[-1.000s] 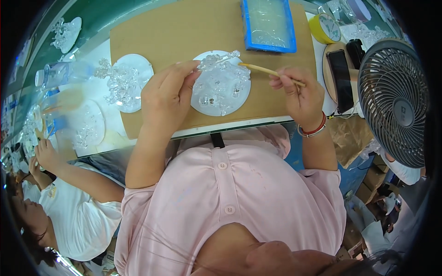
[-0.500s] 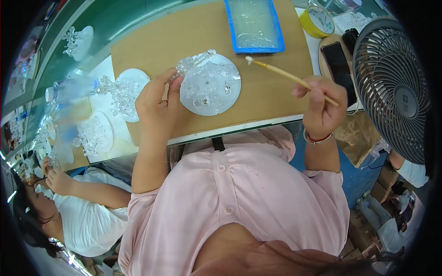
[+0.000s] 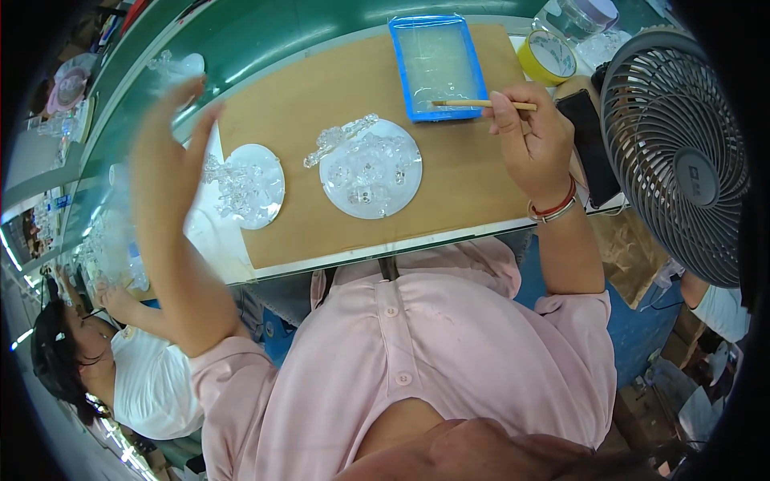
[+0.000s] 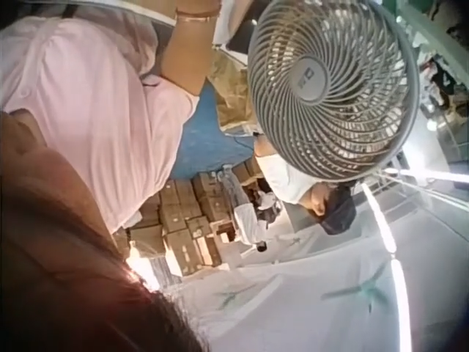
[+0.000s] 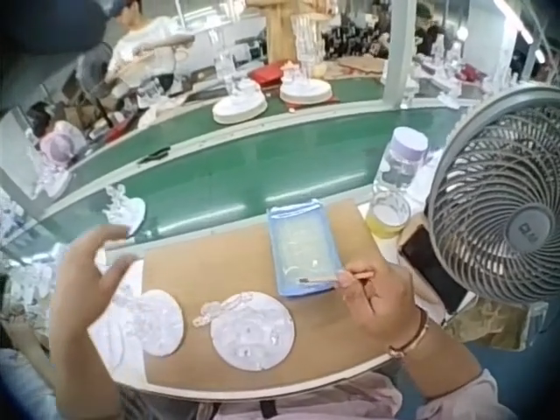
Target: Applying glue to decorative crystal components with a brush on an assembly line.
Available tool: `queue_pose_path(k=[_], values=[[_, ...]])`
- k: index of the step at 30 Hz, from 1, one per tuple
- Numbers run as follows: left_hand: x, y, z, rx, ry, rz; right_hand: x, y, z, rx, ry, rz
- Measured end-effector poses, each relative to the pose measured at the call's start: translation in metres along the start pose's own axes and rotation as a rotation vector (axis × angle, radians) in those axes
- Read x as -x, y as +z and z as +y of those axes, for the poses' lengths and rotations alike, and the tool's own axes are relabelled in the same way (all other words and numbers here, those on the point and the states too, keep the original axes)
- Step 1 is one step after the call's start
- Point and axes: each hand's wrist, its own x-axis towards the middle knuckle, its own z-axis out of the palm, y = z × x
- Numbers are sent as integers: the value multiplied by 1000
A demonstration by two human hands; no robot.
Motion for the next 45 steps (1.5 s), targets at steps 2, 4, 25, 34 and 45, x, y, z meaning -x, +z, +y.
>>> queue_pose_path(k=[2, 4, 25, 34, 45], values=[[-38, -14, -24, -199, -27, 4, -1, 0, -1, 12, -33, -18], [-75, -3, -71, -343, -2, -21, 0, -2, -2, 43, -64, -33], [-179, 74, -182, -587, -39, -406, 34, 24, 2, -234, 32, -146], [-127, 10, -29, -381, 88, -228, 42, 10, 3, -207, 11, -236], [-35, 35, -12, -312, 337, -186, 56, 6, 3, -172, 6, -233]])
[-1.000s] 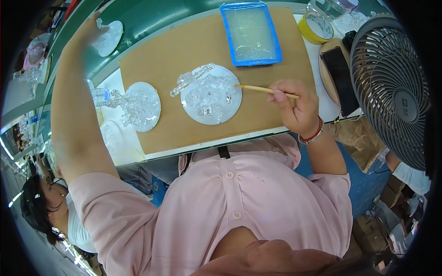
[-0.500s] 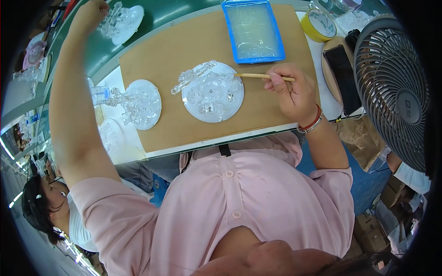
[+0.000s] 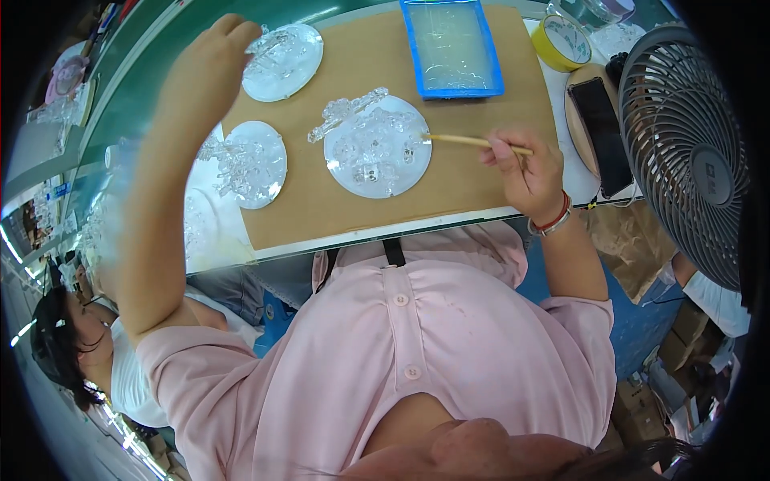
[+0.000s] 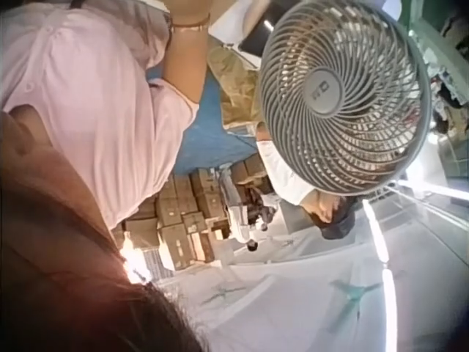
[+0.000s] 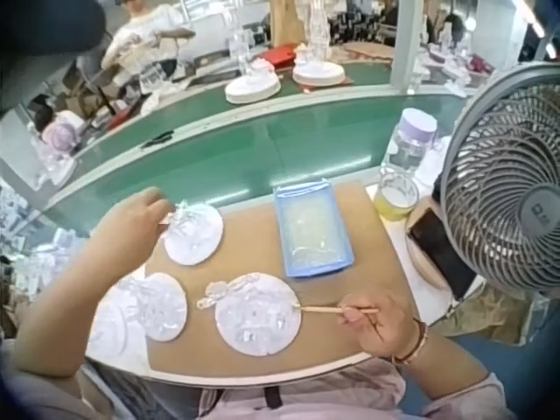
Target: Applying glue to decorative crystal components with a brush on an assembly line.
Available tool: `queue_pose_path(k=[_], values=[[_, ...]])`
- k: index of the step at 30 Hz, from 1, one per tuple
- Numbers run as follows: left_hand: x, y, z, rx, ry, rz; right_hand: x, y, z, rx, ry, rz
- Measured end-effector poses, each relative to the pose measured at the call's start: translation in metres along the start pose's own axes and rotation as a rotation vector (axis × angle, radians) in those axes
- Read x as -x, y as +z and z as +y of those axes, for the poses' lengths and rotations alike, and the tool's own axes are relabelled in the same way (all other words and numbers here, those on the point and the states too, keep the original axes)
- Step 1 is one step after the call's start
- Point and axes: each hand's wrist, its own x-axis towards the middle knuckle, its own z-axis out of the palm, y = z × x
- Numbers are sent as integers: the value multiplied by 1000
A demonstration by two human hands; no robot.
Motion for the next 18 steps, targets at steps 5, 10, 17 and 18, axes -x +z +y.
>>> queue_pose_path(k=[5, 10, 17, 18], values=[[35, -15, 57, 312, 79, 80, 10, 5, -7, -41, -15, 30], [74, 17, 80, 742, -205, 24, 19, 11, -11, -25, -9, 80], [94, 49, 100, 715, -350, 220, 34, 16, -32, 59, -99, 55], [93, 50, 101, 706, -381, 252, 34, 17, -33, 86, -76, 64]])
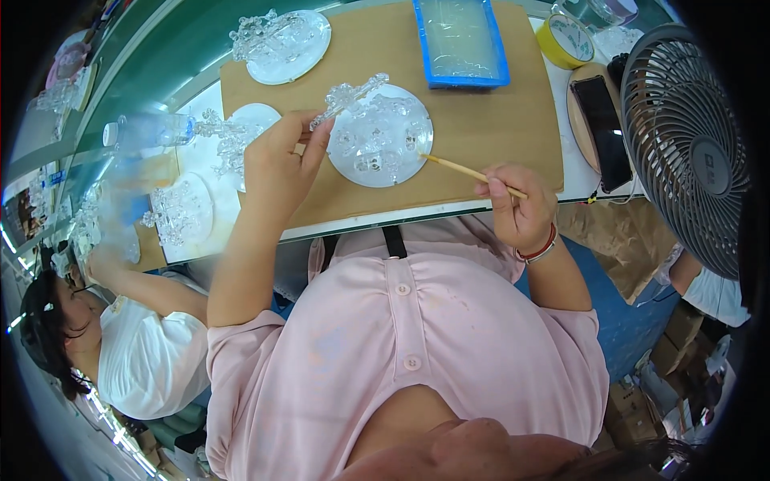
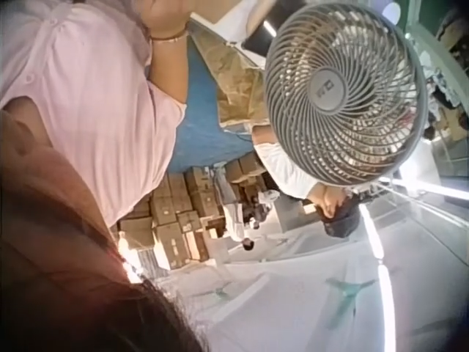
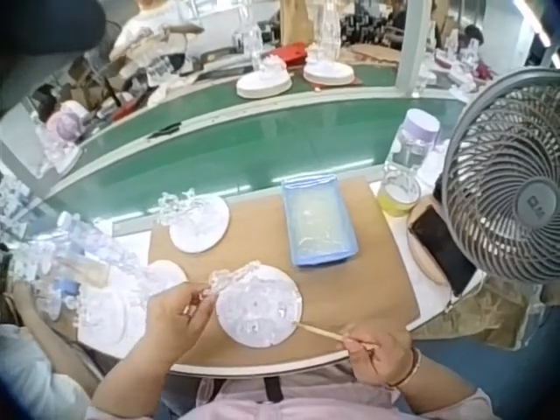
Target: Applying glue to decorative crystal components with a brush on an assembly line.
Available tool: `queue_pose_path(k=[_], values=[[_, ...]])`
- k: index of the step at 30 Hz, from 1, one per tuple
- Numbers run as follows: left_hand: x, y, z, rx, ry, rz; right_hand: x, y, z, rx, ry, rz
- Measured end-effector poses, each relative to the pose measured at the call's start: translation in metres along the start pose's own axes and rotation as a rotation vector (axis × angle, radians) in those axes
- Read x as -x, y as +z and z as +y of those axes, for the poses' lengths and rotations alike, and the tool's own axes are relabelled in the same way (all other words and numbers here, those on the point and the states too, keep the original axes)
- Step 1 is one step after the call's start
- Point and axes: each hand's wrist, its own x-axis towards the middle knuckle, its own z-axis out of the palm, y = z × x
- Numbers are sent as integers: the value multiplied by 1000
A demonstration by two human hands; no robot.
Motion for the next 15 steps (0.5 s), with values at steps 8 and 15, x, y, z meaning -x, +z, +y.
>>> queue_pose_path(k=[8, 15], values=[[16, 6, 8, 30, -44, 134, -4, 11, -1, -33, -104, -16], [17, 25, 19, 81, -76, 303, -8, 8, 13, -63, 139, 62]])
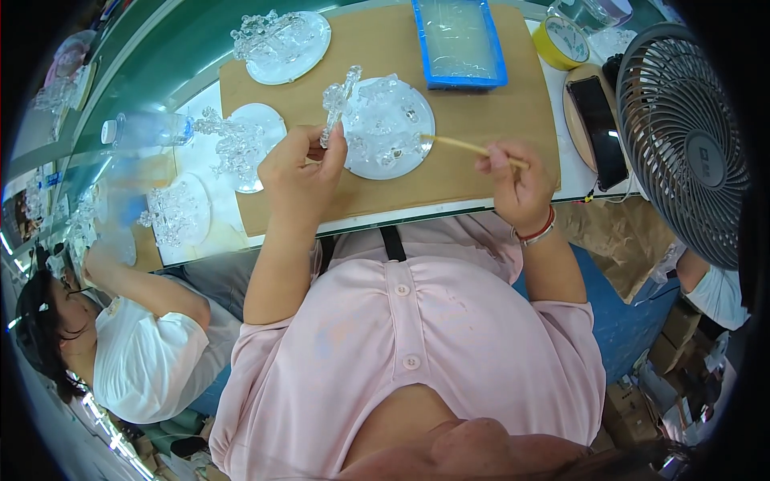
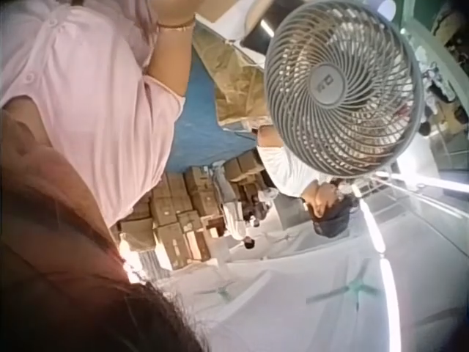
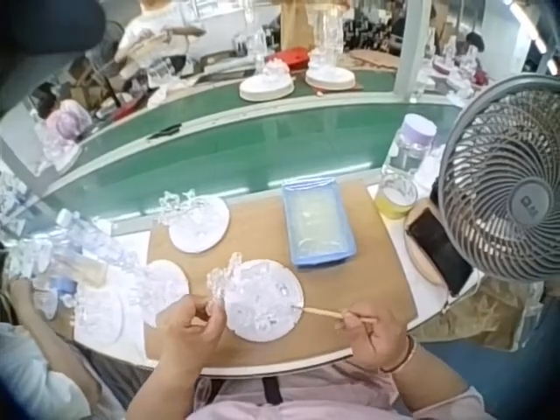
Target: Applying glue to decorative crystal components with a brush on an assembly line.
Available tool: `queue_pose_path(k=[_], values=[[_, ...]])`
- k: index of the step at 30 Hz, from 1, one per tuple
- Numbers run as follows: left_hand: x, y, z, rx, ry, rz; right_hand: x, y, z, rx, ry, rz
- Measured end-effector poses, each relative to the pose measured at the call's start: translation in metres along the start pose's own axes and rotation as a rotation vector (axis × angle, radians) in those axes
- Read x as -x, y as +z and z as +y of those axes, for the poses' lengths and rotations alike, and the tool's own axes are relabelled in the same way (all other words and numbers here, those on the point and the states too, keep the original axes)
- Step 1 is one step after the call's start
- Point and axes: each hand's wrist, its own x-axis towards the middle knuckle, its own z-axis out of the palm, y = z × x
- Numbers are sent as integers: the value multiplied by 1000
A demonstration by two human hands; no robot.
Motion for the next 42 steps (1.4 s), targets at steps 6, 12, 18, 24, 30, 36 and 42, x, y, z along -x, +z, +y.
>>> queue_pose_path(k=[6, 12, 18, 24, 30, 36, 42], values=[[-6, -16, 7, -34, 61, -142, -1, -6, 5, 29, -70, 32], [-28, -46, -6, -51, 388, -384, 9, -8, -6, 77, -174, -22], [-38, -43, -12, -97, 560, -503, 12, -5, -4, 115, -132, -16], [-31, -44, -11, -116, 620, -476, 18, -7, -13, 101, -214, -55], [-14, -39, -2, -124, 639, -388, 16, -9, -17, 148, -172, -27], [-3, -39, 6, -115, 635, -340, 21, -17, -25, 134, -149, -75], [-14, -26, -5, 207, 472, -253, 23, -14, -20, 121, -169, -41]])
